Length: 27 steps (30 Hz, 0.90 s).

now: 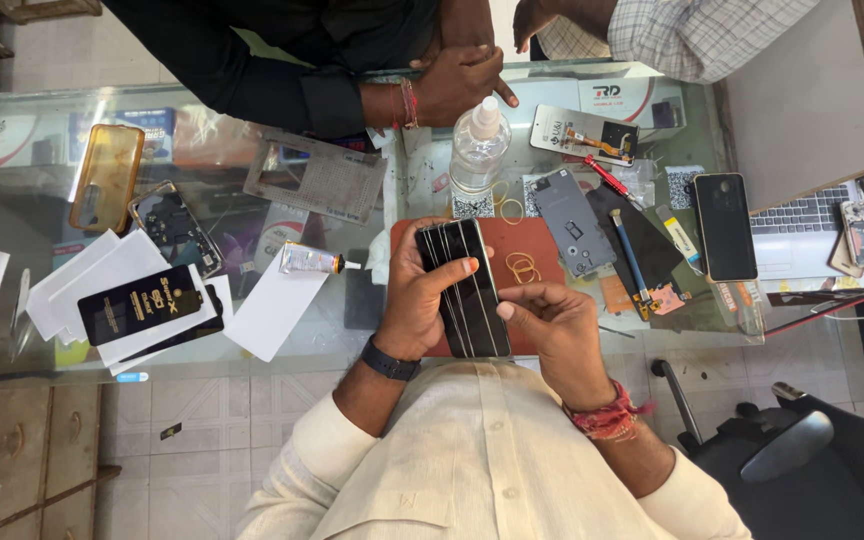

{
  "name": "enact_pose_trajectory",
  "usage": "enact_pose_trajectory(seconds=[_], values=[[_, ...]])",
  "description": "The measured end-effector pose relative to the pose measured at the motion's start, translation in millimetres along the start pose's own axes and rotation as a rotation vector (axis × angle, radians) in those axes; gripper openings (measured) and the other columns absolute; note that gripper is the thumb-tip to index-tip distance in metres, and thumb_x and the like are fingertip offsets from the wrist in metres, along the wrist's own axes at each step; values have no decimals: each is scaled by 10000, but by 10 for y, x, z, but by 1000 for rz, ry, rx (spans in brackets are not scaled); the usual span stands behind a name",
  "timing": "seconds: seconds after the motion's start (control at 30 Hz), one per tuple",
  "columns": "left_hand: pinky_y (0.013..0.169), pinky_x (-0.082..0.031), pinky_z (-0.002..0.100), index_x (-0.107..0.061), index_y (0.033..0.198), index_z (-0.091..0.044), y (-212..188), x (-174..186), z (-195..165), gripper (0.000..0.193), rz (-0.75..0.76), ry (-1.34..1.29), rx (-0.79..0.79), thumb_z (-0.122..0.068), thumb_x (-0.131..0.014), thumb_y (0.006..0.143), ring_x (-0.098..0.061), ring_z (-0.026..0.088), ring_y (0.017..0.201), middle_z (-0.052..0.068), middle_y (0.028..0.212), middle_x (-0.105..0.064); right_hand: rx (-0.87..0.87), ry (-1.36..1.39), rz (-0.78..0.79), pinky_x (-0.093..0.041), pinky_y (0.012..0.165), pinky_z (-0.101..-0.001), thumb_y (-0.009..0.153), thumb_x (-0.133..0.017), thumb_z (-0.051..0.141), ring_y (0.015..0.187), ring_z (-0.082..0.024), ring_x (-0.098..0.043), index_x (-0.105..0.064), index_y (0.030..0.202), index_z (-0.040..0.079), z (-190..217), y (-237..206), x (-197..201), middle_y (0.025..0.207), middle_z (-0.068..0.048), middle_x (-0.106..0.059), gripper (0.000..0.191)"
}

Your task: The person secures a disassembled smartphone with multiple rubber bands, repeatedly wrapping and adjusting them to hold the device together. They then use a small tool to press along the edges of the phone while it remains banded.

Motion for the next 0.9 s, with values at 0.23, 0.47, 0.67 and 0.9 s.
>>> enact_pose_trajectory(seconds=[0.23,0.47,0.67,0.9], values=[[783,-635,318,-542,1223,-28,-39,-40,13,454,40,65,-44,99,-734,831,-699,138,906,83,1064,-678,1,7,-80,-575,711,-235,864,-792,13,734,-103,-694,-762,976,-49,-92,15,15,842,-92,-766,132],[823,-617,294,-548,1239,-29,-56,-79,4,468,89,170,-71,76,-749,830,-680,114,927,66,1065,-673,105,-12,-133,-526,628,-219,895,-791,68,669,-78,-649,-725,919,-23,-117,109,-20,798,-55,-733,115],[879,-588,280,-546,1226,-48,-92,-150,44,474,112,255,-87,79,-753,818,-650,100,993,38,1102,-654,208,67,-166,-492,624,-207,933,-797,101,676,-64,-616,-683,880,-9,-45,240,-50,790,-34,-703,167],[883,-577,272,-564,1205,-38,-72,-140,14,458,96,274,-104,95,-762,815,-653,102,1002,42,1096,-671,189,128,-118,-499,638,-212,909,-784,66,695,-74,-626,-719,970,-27,45,396,-79,839,-46,-721,129]])
Point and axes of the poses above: each hand's wrist, its own y-axis towards the middle knuckle, its own x-axis out of the back of the hand, z = x × y, the point moved 2 cm from there along y, towards the middle knuckle
